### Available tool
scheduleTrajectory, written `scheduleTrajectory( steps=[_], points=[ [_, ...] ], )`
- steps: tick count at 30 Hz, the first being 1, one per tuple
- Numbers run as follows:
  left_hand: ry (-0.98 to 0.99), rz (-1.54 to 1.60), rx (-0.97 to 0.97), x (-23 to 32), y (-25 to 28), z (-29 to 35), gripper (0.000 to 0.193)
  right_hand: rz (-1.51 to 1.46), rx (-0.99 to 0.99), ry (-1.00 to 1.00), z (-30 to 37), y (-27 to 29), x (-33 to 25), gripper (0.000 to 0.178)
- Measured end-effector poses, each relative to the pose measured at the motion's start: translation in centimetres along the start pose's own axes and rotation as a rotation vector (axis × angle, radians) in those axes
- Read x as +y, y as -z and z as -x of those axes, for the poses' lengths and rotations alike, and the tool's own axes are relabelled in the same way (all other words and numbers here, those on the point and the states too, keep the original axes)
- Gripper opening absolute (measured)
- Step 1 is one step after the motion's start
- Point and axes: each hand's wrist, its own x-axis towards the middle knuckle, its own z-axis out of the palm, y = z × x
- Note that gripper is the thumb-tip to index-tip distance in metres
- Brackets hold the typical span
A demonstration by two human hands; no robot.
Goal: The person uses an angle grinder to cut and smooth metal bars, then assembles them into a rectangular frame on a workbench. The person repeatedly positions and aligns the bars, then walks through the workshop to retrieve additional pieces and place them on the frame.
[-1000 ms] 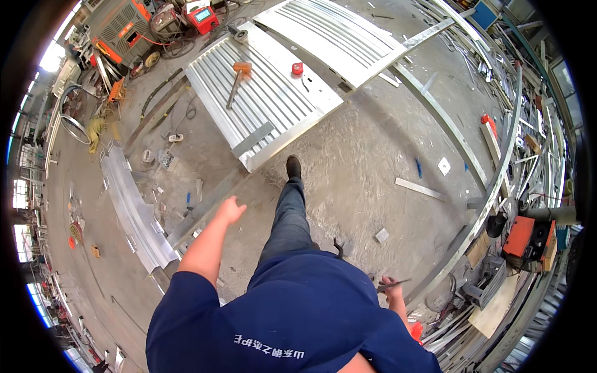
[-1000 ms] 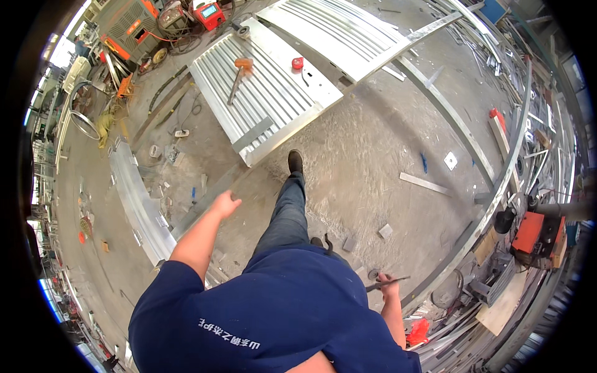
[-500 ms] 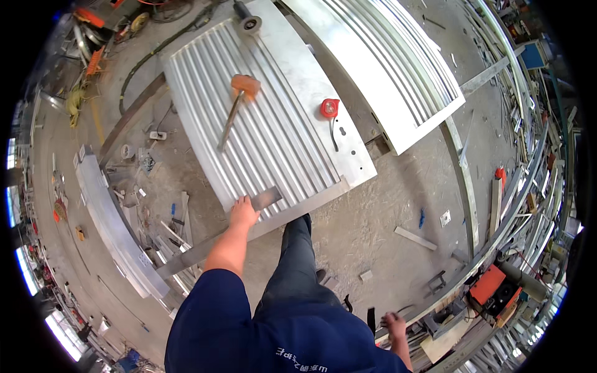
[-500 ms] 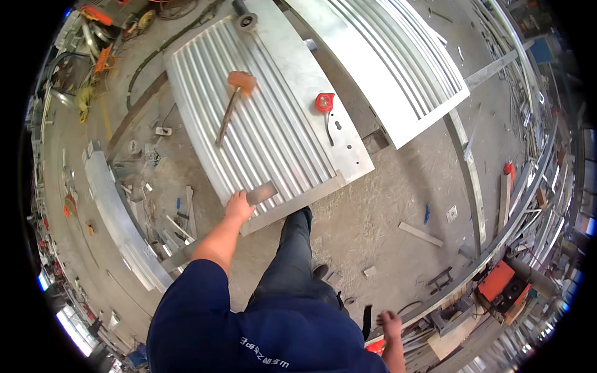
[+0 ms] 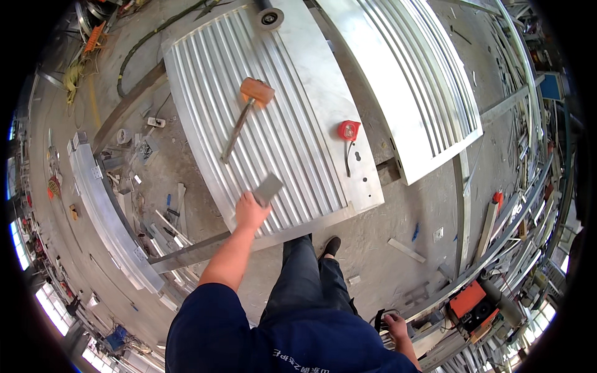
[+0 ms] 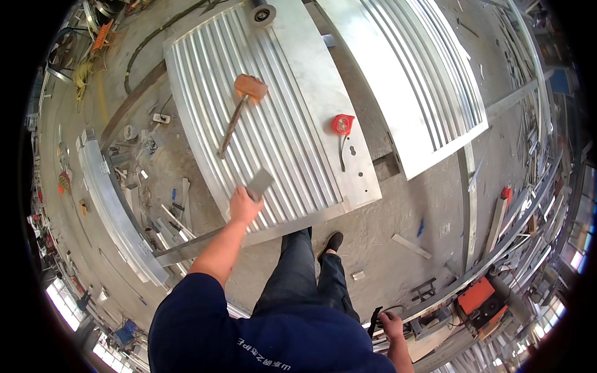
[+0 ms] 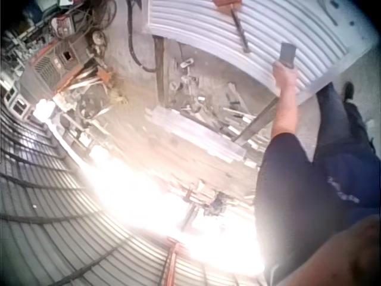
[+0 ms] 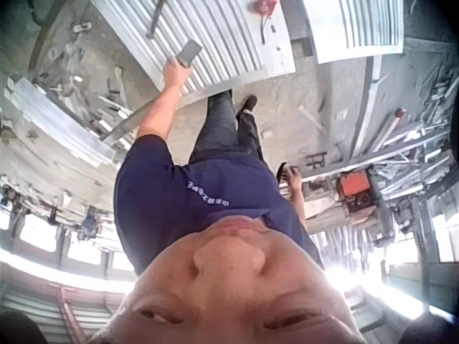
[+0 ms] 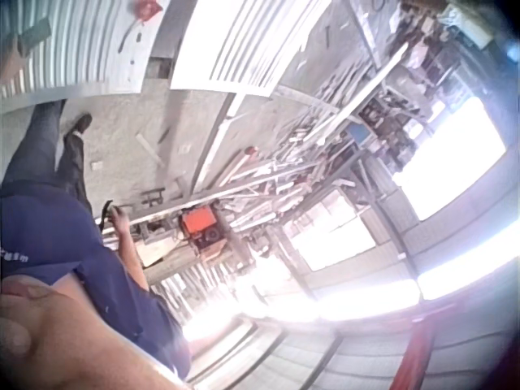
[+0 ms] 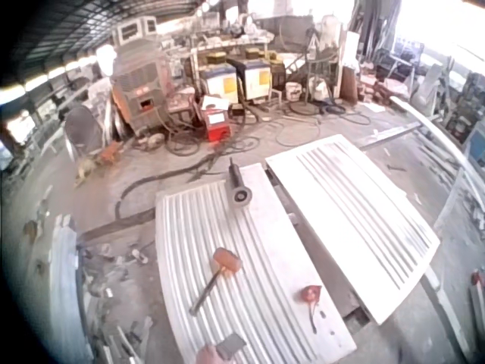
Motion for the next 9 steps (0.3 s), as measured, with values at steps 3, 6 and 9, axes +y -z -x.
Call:
scheduleTrajectory(
  steps=[3, 6, 9],
  points=[
    [-0.036, 0.052, 0.214, 1.6, 3.7, -8.8, 0.033, -0.135, 0.033, -0.03, 2.3, -0.4, -5.7, 0.03],
    [-0.216, -0.042, 0.362, 1.7, 6.1, -16.0, 0.039, -0.139, 0.033, -0.006, 1.6, 0.0, -7.5, 0.031],
    [-0.169, -0.179, 0.091, 4.9, 8.3, -20.0, 0.056, -0.08, 0.036, -0.058, 1.3, -0.1, -6.9, 0.036]
  ],
)
